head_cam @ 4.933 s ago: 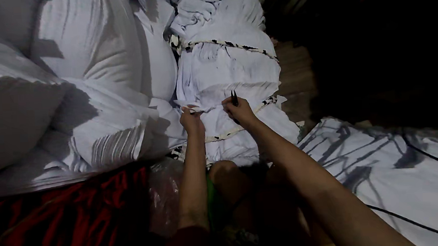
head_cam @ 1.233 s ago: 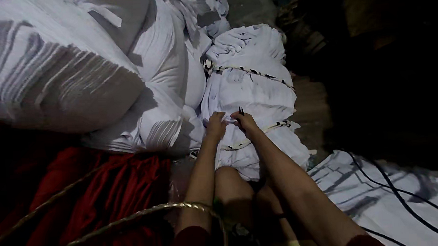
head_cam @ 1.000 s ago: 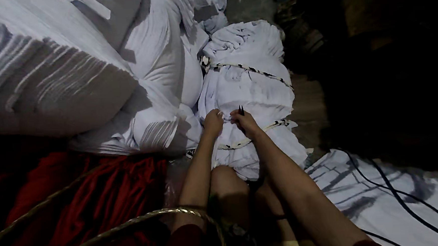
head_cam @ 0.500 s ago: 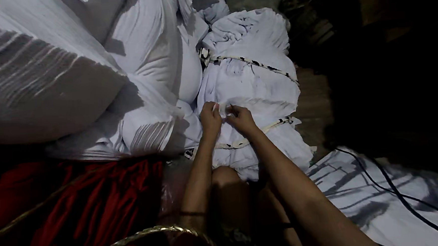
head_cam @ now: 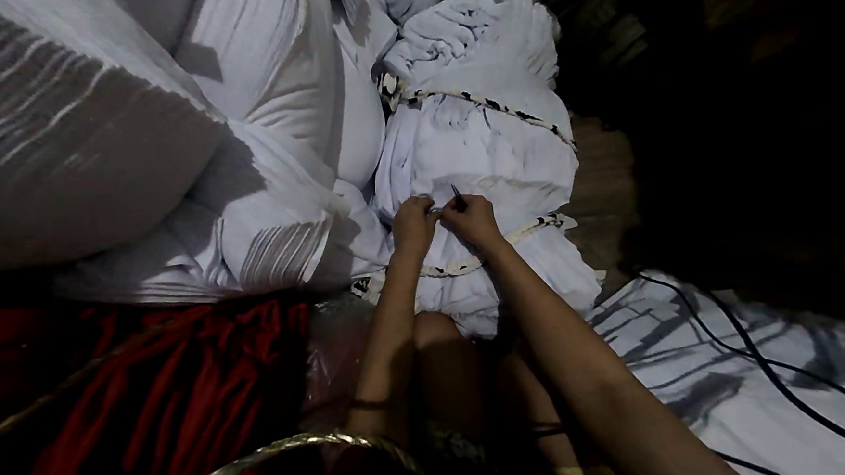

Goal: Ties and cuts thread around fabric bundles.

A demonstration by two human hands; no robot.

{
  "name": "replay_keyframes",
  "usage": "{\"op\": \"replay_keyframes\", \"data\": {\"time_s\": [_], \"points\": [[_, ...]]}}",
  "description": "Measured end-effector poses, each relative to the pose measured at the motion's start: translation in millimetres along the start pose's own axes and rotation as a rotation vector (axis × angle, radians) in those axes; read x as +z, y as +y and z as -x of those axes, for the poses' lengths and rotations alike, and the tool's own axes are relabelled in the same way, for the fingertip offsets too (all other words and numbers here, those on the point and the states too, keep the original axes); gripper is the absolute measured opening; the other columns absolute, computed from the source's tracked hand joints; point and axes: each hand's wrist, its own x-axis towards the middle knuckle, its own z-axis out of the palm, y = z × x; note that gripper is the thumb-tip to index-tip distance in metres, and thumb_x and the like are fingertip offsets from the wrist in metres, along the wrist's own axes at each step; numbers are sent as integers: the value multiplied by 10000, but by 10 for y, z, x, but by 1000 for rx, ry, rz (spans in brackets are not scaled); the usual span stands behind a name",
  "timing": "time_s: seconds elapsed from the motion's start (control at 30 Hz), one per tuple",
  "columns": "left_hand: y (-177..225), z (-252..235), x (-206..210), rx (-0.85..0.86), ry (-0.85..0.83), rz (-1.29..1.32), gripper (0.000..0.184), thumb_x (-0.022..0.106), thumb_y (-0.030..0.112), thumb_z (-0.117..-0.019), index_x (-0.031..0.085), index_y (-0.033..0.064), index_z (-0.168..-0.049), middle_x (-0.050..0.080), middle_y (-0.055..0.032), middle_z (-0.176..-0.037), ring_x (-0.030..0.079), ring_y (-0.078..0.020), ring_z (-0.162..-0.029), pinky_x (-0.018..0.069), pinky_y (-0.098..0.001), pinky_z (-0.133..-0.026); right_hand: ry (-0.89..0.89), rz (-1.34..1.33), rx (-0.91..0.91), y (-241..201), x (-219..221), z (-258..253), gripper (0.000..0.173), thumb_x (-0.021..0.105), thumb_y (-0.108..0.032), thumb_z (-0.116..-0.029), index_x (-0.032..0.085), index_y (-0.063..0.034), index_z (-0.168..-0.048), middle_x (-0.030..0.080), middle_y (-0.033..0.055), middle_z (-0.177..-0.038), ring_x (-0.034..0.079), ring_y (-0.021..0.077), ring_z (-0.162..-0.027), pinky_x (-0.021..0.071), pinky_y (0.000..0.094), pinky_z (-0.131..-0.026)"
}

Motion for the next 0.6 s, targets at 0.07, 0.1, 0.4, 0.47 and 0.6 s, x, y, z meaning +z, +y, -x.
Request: {"op": "replay_keyframes", "data": {"time_s": [0.07, 0.1, 0.4, 0.47, 0.6], "points": [[-45, -16, 85, 24, 62, -5, 216, 635, 80, -994, 711, -58, -1142, 688, -252, -1152, 660, -396, -1114, 501, -538, -1006, -47, 15, 48, 9, -12, -14, 177, 667, -158, -984, 729, 1, -1030, 700, 133, -878, 646, 229, -768, 526, 444, -750], [-84, -6, 131, 48, 113, 6, 192, 626, 72, -998, 721, -59, -1101, 696, -249, -1127, 666, -396, -1098, 506, -536, -995, -64, 23, 56, 20, -6, -24, 177, 659, -153, -990, 735, -5, -1050, 712, 140, -910, 664, 242, -809, 533, 457, -784], [-342, -81, 328, 27, 105, 475, 200, 516, 35, -1041, 591, -115, -1150, 646, -225, -1046, 636, -247, -895, 536, -389, -849, -46, 128, 35, -8, 112, 33, 227, 622, -129, -1004, 746, -28, -1166, 662, 227, -1165, 643, 365, -1095, 518, 553, -940], [-375, -117, 291, 8, 64, 610, 204, 499, 16, -1038, 533, -116, -1189, 613, -199, -1042, 608, -200, -894, 526, -352, -842, -46, 171, 55, -62, 126, 64, 254, 628, -111, -992, 737, -62, -1216, 622, 239, -1224, 631, 374, -1108, 525, 556, -926], [-424, -115, 309, -22, 65, 792, 240, 504, -8, -1021, 450, -102, -1235, 583, -146, -1031, 592, -123, -888, 524, -293, -829, -43, 302, 120, -199, 170, 119, 284, 648, -159, -993, 725, -122, -1265, 584, 245, -1293, 638, 391, -1098, 531, 575, -887]]}}
